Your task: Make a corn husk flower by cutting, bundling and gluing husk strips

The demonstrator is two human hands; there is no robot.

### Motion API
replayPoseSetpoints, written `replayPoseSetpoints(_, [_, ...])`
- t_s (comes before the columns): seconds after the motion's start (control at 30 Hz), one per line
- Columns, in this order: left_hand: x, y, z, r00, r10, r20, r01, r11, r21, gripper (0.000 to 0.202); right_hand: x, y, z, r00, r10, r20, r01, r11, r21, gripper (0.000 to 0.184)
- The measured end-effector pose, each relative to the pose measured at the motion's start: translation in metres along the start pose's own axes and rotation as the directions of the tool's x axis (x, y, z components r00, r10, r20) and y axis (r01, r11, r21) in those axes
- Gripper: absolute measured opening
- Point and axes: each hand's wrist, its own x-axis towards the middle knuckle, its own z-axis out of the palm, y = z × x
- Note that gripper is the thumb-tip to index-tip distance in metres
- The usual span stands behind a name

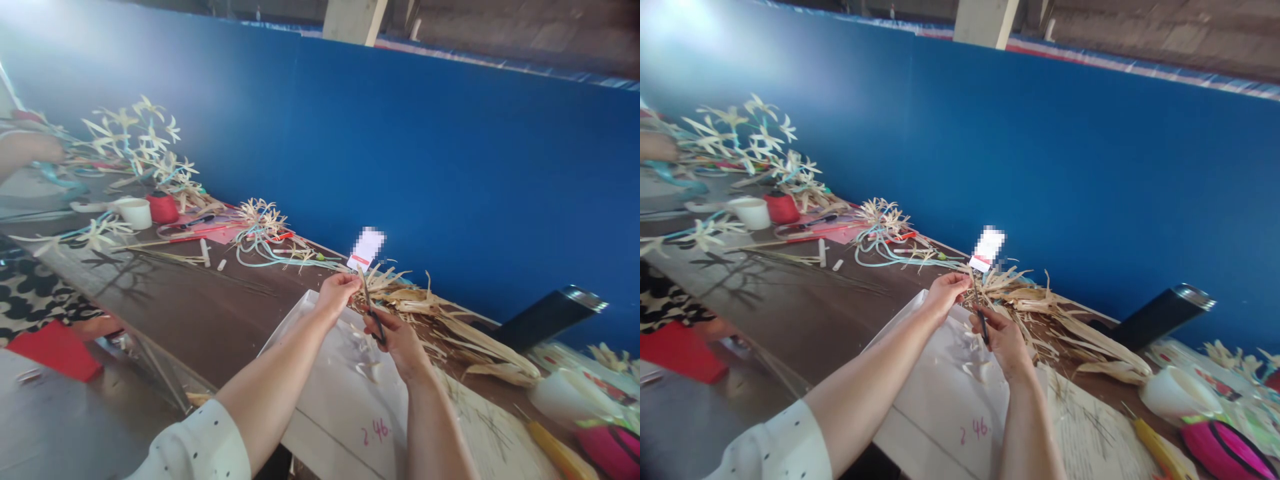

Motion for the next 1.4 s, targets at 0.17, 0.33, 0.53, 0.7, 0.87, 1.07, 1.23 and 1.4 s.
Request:
replayPoseSetpoints(0.17, [-0.0034,0.0049,0.0011,0.999,-0.038,-0.007,0.038,0.998,-0.041,0.016,0.0014,0.0032,-0.0008,1.0,-0.017,-0.002,0.017,1.0,-0.003,0.054])
replayPoseSetpoints(0.33, [-0.0048,0.0077,0.0017,0.997,-0.074,-0.003,0.074,0.993,-0.089,0.016,0.0013,0.0033,-0.0005,1.0,-0.013,0.008,0.013,1.0,0.004,0.055])
replayPoseSetpoints(0.53, [-0.0028,0.0051,0.0006,0.995,-0.102,-0.005,0.101,0.987,-0.128,0.017,-0.0007,-0.0002,0.0013,1.0,-0.019,0.003,0.019,1.0,-0.015,0.055])
replayPoseSetpoints(0.7, [-0.0028,0.0048,-0.0001,0.994,-0.112,-0.003,0.111,0.984,-0.143,0.017,-0.0011,0.0007,0.0001,1.0,-0.026,-0.002,0.026,0.999,-0.024,0.055])
replayPoseSetpoints(0.87, [-0.002,0.0032,-0.0008,0.992,-0.123,-0.004,0.121,0.982,-0.142,0.016,0.0002,0.0019,-0.003,0.999,-0.014,-0.029,0.011,0.997,-0.073,0.052])
replayPoseSetpoints(1.07, [-0.0006,0.0028,-0.0013,0.991,-0.135,0.001,0.134,0.98,-0.144,0.015,0.0002,0.0019,-0.0032,0.998,-0.022,-0.051,0.017,0.994,-0.106,0.051])
replayPoseSetpoints(1.23, [-0.0012,0.003,-0.0011,0.991,-0.131,0.001,0.13,0.981,-0.144,0.017,0.0008,0.0047,-0.004,0.998,-0.044,-0.04,0.038,0.99,-0.133,0.049])
replayPoseSetpoints(1.4, [-0.0013,0.0032,-0.0015,0.991,-0.131,0.007,0.131,0.983,-0.125,0.016,0.0008,0.0037,-0.004,0.998,-0.035,-0.047,0.028,0.989,-0.146,0.048])
